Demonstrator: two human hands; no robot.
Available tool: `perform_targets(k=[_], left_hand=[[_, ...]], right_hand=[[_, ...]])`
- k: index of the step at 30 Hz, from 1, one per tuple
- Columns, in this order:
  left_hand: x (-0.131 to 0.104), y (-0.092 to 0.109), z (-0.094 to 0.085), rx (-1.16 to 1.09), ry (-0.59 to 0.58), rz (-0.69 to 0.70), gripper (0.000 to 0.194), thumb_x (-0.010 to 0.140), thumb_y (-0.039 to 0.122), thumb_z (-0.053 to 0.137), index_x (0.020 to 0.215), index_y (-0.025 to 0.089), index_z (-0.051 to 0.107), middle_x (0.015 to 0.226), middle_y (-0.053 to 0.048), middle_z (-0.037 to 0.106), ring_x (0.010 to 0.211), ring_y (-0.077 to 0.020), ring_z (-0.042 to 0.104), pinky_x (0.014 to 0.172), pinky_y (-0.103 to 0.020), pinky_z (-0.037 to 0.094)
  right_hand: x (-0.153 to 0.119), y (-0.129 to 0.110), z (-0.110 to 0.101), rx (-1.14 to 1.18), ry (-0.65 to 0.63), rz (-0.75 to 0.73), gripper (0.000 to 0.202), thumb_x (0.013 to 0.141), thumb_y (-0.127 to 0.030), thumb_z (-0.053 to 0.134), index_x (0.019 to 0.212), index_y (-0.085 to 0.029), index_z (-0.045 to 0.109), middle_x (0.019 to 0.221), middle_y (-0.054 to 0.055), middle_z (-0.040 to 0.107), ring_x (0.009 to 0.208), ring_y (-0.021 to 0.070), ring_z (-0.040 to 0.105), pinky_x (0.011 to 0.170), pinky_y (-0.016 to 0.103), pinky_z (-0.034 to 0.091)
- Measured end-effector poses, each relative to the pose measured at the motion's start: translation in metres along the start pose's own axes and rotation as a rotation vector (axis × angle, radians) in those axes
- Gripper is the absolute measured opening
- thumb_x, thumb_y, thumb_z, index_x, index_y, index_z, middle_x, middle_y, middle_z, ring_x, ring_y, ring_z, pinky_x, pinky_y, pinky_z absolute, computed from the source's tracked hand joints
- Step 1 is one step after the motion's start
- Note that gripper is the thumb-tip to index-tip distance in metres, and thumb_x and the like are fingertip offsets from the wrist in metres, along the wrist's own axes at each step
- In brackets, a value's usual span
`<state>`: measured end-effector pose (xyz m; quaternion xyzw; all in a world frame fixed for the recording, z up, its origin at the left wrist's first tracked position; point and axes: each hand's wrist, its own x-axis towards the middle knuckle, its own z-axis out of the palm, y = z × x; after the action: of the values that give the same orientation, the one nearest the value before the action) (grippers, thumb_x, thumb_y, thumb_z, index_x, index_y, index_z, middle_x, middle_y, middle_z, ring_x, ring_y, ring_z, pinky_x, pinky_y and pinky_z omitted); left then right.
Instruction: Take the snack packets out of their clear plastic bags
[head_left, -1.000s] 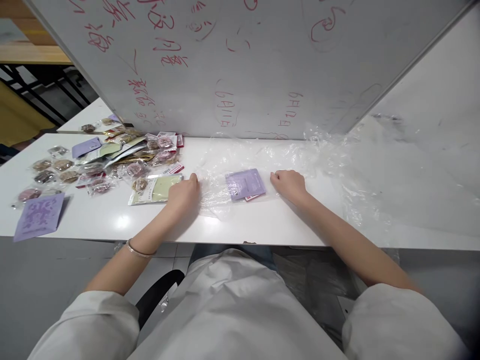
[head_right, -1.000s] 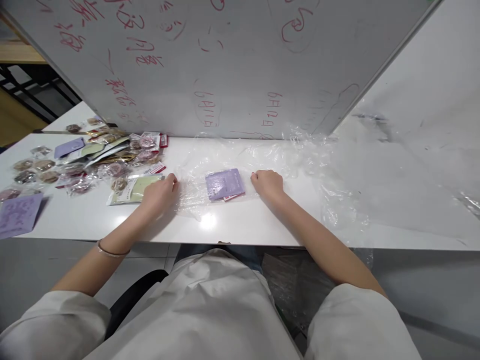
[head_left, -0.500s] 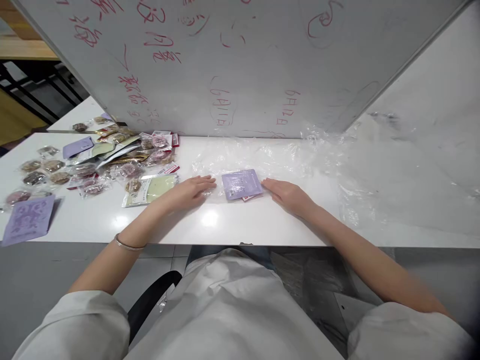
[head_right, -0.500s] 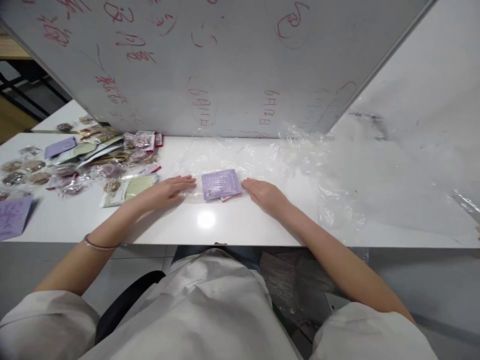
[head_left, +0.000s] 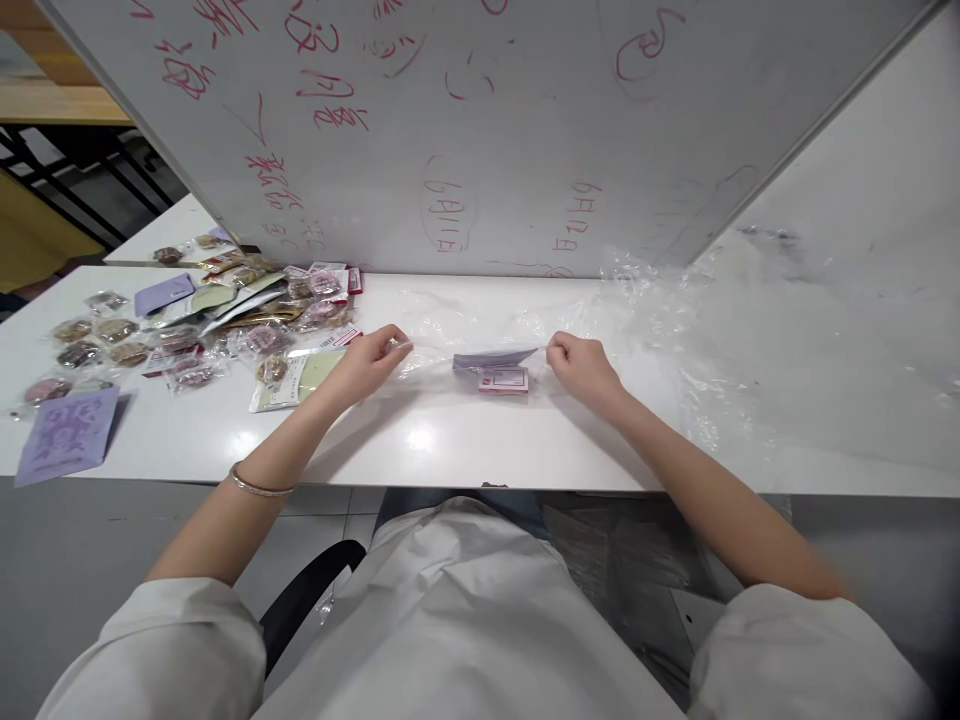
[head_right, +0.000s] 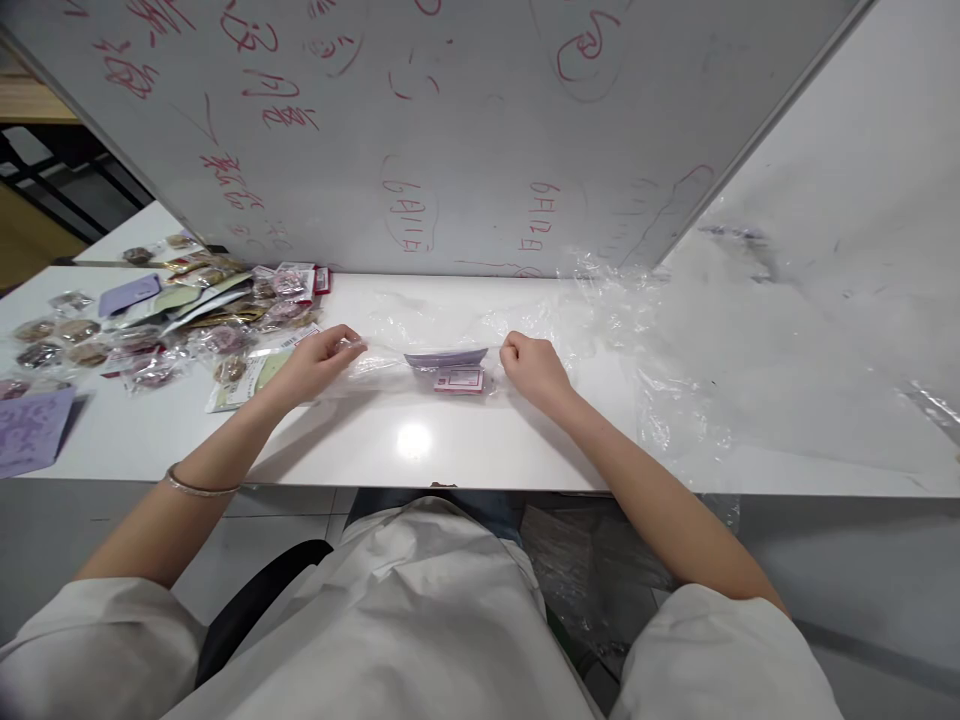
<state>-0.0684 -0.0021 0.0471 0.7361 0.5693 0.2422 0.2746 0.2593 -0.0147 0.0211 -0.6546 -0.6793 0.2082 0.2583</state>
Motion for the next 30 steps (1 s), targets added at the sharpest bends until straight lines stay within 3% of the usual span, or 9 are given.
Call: perform_targets(k=[6,9,13,17,20,23,26,28,30], left_hand=[[0.012,0.009,-0.006,0.037,-0.046,-0.125,0.028,0.089,0.045,0.052,0.081,0.020,0.061,0.055,0.004,0.042,0.049,-0.0124,0.037,0.052,-0.026,0.025],[0.025,0.007,-0.001,0.188,-0.108,-0.160,0.028,0.088,0.044,0.052,0.087,0.019,0.064,0.075,-0.005,0.064,0.063,-0.0180,0.056,0.058,-0.028,0.035],[0.036,0.000,0.018,0.449,-0.178,-0.197,0.035,0.089,0.043,0.051,0.110,0.017,0.063,0.096,-0.013,0.070,0.084,-0.0285,0.066,0.068,-0.033,0.045],[0.032,-0.009,0.027,0.556,-0.069,0.059,0.046,0.090,0.038,0.051,0.130,0.017,0.054,0.122,-0.018,0.062,0.110,-0.0337,0.063,0.088,-0.042,0.049],[0.035,-0.015,0.019,0.292,-0.033,0.267,0.049,0.093,0.047,0.049,0.133,0.019,0.052,0.140,-0.016,0.051,0.128,-0.0298,0.053,0.103,-0.041,0.045],[0.057,-0.015,0.014,0.080,0.049,0.111,0.052,0.099,0.050,0.036,0.138,0.017,0.047,0.142,-0.016,0.049,0.125,-0.0262,0.056,0.103,-0.038,0.046],[0.090,-0.005,0.024,0.162,0.032,-0.082,0.067,0.094,0.051,0.050,0.148,0.012,0.038,0.149,-0.021,0.044,0.126,-0.0305,0.056,0.102,-0.038,0.044],[0.108,0.002,0.034,0.239,-0.040,-0.161,0.073,0.089,0.049,0.059,0.147,0.011,0.040,0.139,-0.021,0.056,0.119,-0.0305,0.060,0.097,-0.035,0.046],[0.117,0.007,0.039,0.285,-0.077,-0.192,0.056,0.088,0.043,0.061,0.134,0.011,0.055,0.118,-0.016,0.070,0.106,-0.0275,0.066,0.087,-0.031,0.048]], right_hand=[[0.013,-0.012,-0.015,-0.030,-0.080,0.115,0.025,0.081,-0.019,0.043,0.059,-0.023,0.031,0.058,-0.002,0.038,0.054,0.0131,0.027,0.053,0.030,0.021],[0.026,-0.009,-0.009,-0.195,-0.096,0.129,0.025,0.083,-0.020,0.041,0.058,-0.022,0.040,0.061,0.002,0.050,0.057,0.0154,0.038,0.055,0.030,0.025],[0.039,0.000,0.008,-0.461,-0.127,0.165,0.023,0.087,-0.023,0.043,0.072,-0.020,0.061,0.080,0.009,0.068,0.075,0.0230,0.059,0.062,0.031,0.033],[0.030,0.010,0.016,-0.519,-0.081,0.138,0.022,0.090,-0.024,0.045,0.102,-0.019,0.063,0.092,0.011,0.072,0.081,0.0254,0.064,0.066,0.032,0.036],[0.019,0.022,0.010,-0.379,-0.080,0.096,0.022,0.090,-0.027,0.048,0.109,-0.021,0.058,0.100,0.008,0.072,0.082,0.0236,0.064,0.067,0.032,0.039],[0.016,0.036,0.005,-0.219,-0.074,0.012,0.017,0.088,-0.030,0.050,0.101,-0.022,0.059,0.104,0.007,0.068,0.086,0.0222,0.063,0.073,0.032,0.043],[0.021,0.045,0.007,-0.180,-0.008,-0.125,0.018,0.089,-0.032,0.048,0.093,-0.021,0.061,0.102,0.010,0.065,0.097,0.0253,0.060,0.087,0.038,0.044],[0.026,0.049,0.009,-0.161,0.058,-0.174,0.025,0.092,-0.036,0.044,0.093,-0.020,0.062,0.108,0.013,0.063,0.108,0.0280,0.057,0.098,0.042,0.041],[0.033,0.051,0.009,-0.137,0.117,-0.125,0.032,0.094,-0.040,0.042,0.106,-0.018,0.062,0.123,0.017,0.059,0.116,0.0284,0.055,0.102,0.043,0.039]])
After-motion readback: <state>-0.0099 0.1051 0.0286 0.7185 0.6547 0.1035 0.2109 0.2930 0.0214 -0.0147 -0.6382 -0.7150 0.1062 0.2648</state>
